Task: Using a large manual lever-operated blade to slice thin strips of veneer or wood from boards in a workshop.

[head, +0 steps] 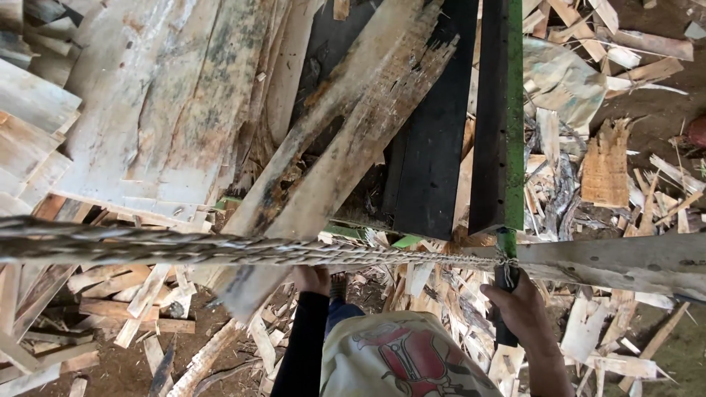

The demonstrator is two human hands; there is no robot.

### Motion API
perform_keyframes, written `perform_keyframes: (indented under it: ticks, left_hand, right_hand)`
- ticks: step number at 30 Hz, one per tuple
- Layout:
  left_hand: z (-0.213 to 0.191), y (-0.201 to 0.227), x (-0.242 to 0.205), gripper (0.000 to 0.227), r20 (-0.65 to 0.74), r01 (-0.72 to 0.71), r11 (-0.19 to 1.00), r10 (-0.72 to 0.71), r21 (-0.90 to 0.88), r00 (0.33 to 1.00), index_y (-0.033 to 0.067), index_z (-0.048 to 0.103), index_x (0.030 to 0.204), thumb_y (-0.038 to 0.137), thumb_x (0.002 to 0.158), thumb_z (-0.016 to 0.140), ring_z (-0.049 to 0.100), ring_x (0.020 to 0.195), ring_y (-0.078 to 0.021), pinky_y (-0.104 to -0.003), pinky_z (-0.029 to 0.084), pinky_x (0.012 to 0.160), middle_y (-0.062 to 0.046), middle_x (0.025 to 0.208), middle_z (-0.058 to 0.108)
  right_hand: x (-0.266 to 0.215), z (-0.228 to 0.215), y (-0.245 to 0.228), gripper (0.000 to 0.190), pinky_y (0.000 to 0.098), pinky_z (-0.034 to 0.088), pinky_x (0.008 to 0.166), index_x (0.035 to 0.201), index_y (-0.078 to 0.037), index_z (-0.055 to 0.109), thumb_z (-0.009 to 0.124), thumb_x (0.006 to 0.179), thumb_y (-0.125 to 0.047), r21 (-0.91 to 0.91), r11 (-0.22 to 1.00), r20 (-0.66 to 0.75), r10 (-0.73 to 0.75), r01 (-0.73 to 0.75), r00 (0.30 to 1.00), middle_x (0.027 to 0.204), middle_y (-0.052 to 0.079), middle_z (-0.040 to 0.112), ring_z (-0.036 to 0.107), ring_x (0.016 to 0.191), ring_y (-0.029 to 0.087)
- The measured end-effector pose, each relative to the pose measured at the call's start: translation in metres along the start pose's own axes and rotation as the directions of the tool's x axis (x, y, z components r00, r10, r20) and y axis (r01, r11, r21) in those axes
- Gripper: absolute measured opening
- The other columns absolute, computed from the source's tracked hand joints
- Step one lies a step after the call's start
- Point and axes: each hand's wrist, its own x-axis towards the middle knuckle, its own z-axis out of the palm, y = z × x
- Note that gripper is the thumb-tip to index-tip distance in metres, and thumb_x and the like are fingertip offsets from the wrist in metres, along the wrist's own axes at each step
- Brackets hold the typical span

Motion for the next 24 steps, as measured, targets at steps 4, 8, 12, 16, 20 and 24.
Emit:
perform_keyframes:
  ticks: [4, 8, 12, 16, 20, 24]
  left_hand:
    - [-0.014, 0.067, -0.041, 0.03, 0.279, -0.554, 0.662, 0.483, 0.505, 0.83, 0.0091, 0.066, 0.109, 0.031, 0.116, 0.047, 0.058, 0.074, -0.0047, -0.02, 0.047, 0.058, -0.002, 0.096, 0.067]
    - [-0.049, 0.153, -0.08, 0.022, 0.461, -0.819, 0.285, 0.713, 0.498, 0.528, 0.0048, 0.066, 0.121, 0.025, 0.121, 0.056, 0.067, 0.099, -0.0166, -0.033, 0.052, 0.099, -0.013, 0.119, 0.073]
    - [0.037, 0.191, -0.112, 0.038, 0.171, -0.79, 0.594, 0.771, 0.154, 0.613, 0.01, 0.054, 0.135, 0.034, 0.108, 0.065, 0.067, 0.115, -0.0252, -0.051, 0.051, 0.109, -0.014, 0.132, 0.069]
    - [0.027, 0.182, -0.037, 0.089, -0.026, -0.455, 0.822, 0.476, -0.343, 0.879, 0.0086, 0.029, 0.168, 0.053, 0.101, 0.069, 0.042, 0.148, -0.0398, -0.074, 0.025, 0.126, -0.022, 0.159, 0.043]
    - [0.051, 0.192, -0.017, 0.091, -0.24, -0.518, 0.763, 0.459, -0.387, 0.855, 0.0192, 0.019, 0.162, 0.05, 0.091, 0.065, 0.041, 0.15, -0.0454, -0.073, 0.026, 0.123, -0.028, 0.161, 0.04]
    - [-0.095, 0.164, 0.067, 0.08, -0.227, -0.436, 0.831, 0.377, -0.346, 0.898, 0.0106, 0.031, 0.165, 0.045, 0.1, 0.062, 0.047, 0.117, -0.0345, -0.059, 0.03, 0.118, -0.022, 0.159, 0.035]
  right_hand:
    - [0.003, -0.003, 0.004, 0.039, 0.0424, 0.052, 0.055, 0.109, 0.001, 0.06, 0.077, 0.08, -0.018, -0.049, 0.998, 0.035, 0.049, -0.048, 0.998, 0.073, 0.016, 0.066, 0.064, 0.06, 0.026]
    - [-0.004, -0.006, -0.003, 0.045, 0.0435, 0.054, 0.052, 0.116, -0.002, 0.057, 0.077, 0.078, -0.017, -0.039, 0.997, 0.025, 0.06, -0.059, 0.998, 0.073, 0.017, 0.066, 0.064, 0.057, 0.028]
    - [-0.007, -0.006, -0.008, 0.044, 0.0413, 0.055, 0.053, 0.112, 0.002, 0.058, 0.077, 0.078, -0.018, -0.012, 1.0, 0.04, 0.007, -0.007, 0.999, 0.074, 0.016, 0.067, 0.067, 0.059, 0.026]
    - [-0.007, -0.002, -0.003, 0.042, 0.0425, 0.053, 0.053, 0.111, 0.003, 0.059, 0.078, 0.079, -0.017, -0.027, 1.0, 0.008, 0.013, -0.013, 1.0, 0.073, 0.017, 0.067, 0.066, 0.06, 0.027]
    - [-0.004, 0.0, 0.002, 0.041, 0.0421, 0.051, 0.052, 0.109, 0.001, 0.06, 0.08, 0.079, -0.016, -0.046, 0.999, -0.009, -0.009, 0.009, 1.0, 0.072, 0.015, 0.065, 0.064, 0.059, 0.025]
    - [0.02, 0.004, 0.029, 0.045, 0.0435, 0.05, 0.047, 0.11, 0.001, 0.052, 0.079, 0.077, -0.012, 0.106, 0.992, 0.078, -0.082, 0.073, 0.994, 0.07, 0.015, 0.06, 0.061, 0.053, 0.027]
